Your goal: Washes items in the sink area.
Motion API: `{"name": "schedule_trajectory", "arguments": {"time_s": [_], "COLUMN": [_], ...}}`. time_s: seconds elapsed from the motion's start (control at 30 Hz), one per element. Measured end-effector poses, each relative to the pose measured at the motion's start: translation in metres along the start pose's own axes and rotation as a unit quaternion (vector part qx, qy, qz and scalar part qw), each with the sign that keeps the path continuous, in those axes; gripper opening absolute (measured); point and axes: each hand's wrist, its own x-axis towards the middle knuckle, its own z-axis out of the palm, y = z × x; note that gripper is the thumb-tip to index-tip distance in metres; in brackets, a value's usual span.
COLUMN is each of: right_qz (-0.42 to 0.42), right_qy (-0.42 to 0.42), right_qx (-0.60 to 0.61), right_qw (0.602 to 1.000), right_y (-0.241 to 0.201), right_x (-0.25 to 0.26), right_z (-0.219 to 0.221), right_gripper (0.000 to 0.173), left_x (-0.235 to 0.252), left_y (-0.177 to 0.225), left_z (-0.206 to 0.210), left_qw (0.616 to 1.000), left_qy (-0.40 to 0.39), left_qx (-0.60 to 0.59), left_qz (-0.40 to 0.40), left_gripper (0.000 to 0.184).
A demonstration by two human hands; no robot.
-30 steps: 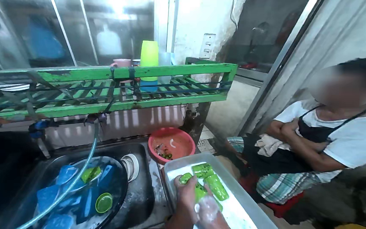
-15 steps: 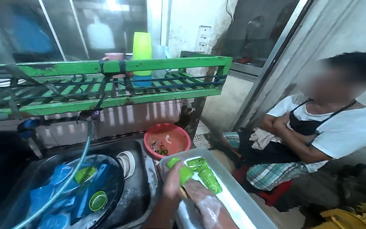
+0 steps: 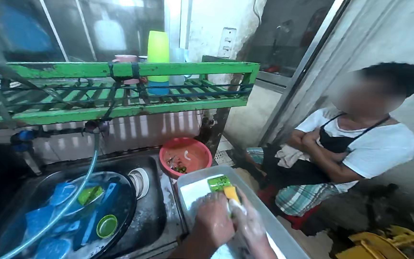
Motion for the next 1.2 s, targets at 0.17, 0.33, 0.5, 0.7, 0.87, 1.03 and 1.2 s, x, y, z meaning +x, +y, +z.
{"name": "schedule_trajectory", "arguments": {"time_s": [0.17, 0.33, 0.5, 0.7, 0.87, 1.03, 1.2], "right_qz": [-0.07, 0.065, -0.07, -0.055, -0.025, -0.043, -0.059], "right_qy": [-0.01, 0.028, -0.112, -0.306, -0.281, -0.318, -0.395], "right_qx": [-0.038, 0.025, -0.021, -0.211, -0.237, -0.311, -0.366], "right_qw": [0.997, 0.997, 0.991, 0.927, 0.93, 0.895, 0.841], "right_y": [-0.011, -0.013, -0.021, 0.039, 0.029, 0.03, 0.035], "right_x": [-0.014, 0.017, -0.016, -0.023, -0.042, -0.046, -0.05], "right_z": [0.008, 0.004, 0.004, -0.016, -0.004, 0.005, 0.002], "right_gripper": [0.054, 0.052, 0.052, 0.051, 0.053, 0.037, 0.05], "left_x": [-0.001, -0.001, 0.006, -0.03, -0.017, 0.03, 0.06], "left_y": [-0.016, -0.002, -0.054, -0.201, -0.224, -0.079, -0.027], "left_z": [-0.002, -0.01, -0.05, -0.086, -0.083, -0.022, 0.051], "left_qw": [0.998, 0.999, 0.989, 0.949, 0.946, 0.982, 0.922], "left_qy": [0.024, 0.018, 0.141, 0.234, 0.24, 0.005, -0.174], "left_qx": [-0.053, 0.023, -0.006, 0.03, 0.073, 0.069, 0.228], "left_qz": [-0.003, 0.018, -0.034, -0.211, -0.203, 0.173, 0.262], "left_gripper": [0.068, 0.068, 0.065, 0.048, 0.032, 0.03, 0.056]}}
